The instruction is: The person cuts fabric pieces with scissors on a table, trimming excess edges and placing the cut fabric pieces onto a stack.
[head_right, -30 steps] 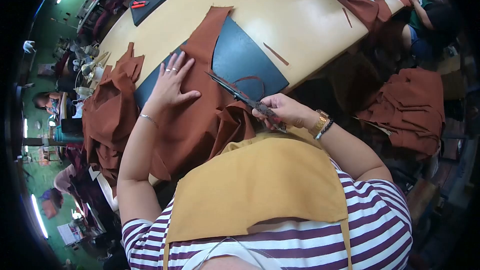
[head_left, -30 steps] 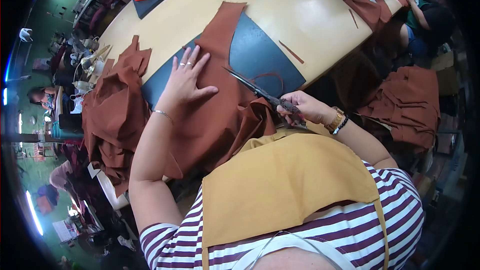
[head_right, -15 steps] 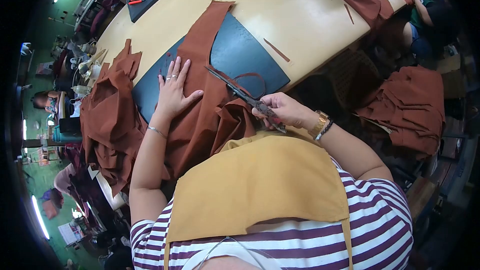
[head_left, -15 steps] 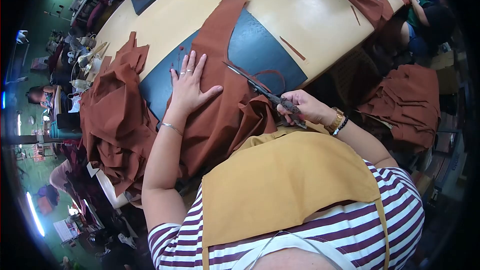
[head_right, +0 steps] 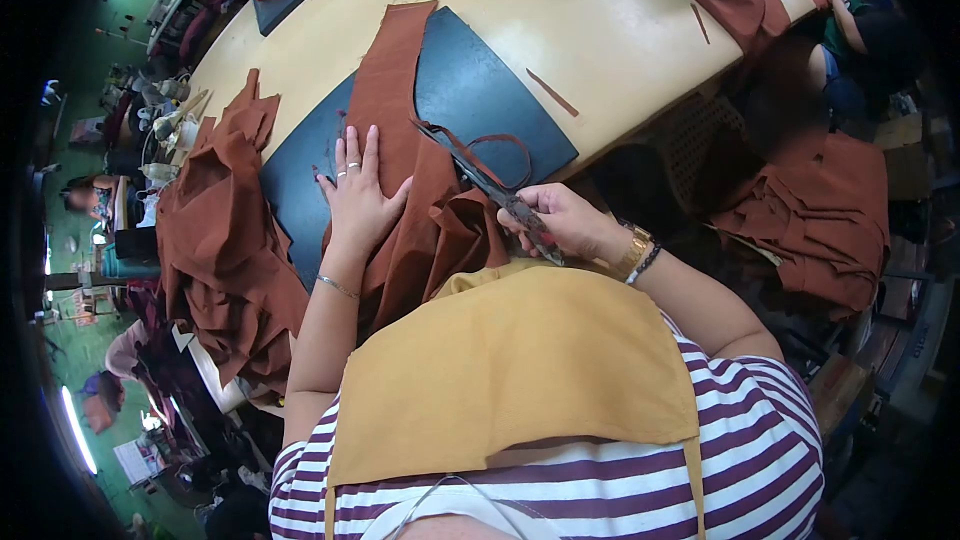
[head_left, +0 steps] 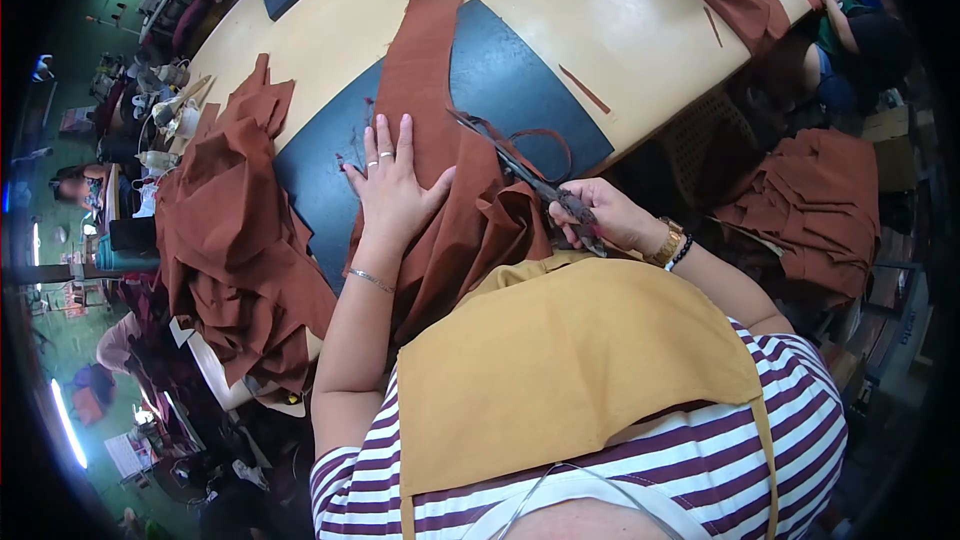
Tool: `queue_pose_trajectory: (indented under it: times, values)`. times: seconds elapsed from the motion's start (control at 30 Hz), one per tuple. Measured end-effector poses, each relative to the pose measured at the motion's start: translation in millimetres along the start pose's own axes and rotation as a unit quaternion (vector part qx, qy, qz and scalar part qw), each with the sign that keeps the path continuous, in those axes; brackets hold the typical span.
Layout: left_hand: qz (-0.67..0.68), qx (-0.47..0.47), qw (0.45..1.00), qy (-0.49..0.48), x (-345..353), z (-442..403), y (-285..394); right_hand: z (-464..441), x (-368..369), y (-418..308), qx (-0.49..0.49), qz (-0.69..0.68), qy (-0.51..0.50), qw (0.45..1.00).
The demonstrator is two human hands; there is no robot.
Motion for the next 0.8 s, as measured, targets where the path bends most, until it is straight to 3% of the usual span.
queue_pose_trajectory:
  times: [0.33, 0.43, 0.57, 0.6, 0.8]
  values:
    - [-0.015, 0.001, 1.0, -0.019, -15.2, 1.3, 3.0, 4.3, -4.4, 2.9, -0.003, 0.006, -0.005, 1.0]
    - [-0.045, 0.055, 0.985, -0.154, -52.6, -26.9, -2.0, 5.2, -4.2, 2.4, -0.004, 0.003, -0.008, 1.0]
    - [-0.019, 0.233, 0.972, 0.02, -36.6, -54.2, -13.9, 5.7, -3.2, -1.6, 0.007, 0.022, -0.004, 1.0]
    - [-0.019, 0.212, 0.977, -0.016, -26.7, -59.4, -16.9, 5.0, -2.3, -1.7, -0.006, 0.01, -0.013, 1.0]
    - [0.004, 0.187, 0.982, -0.01, -7.9, -47.6, -7.8, -0.9, -0.4, -2.2, -0.002, 0.001, 0.016, 1.0]
Point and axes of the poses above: each hand's wrist, its own z-axis away from the middle knuckle, its own x-axis out of the palm, y = z × x, the point moved 4 cm from there along -z, towards the middle knuckle, and after that the axes turned 4 degrees about -y, right-handed, at the moved point
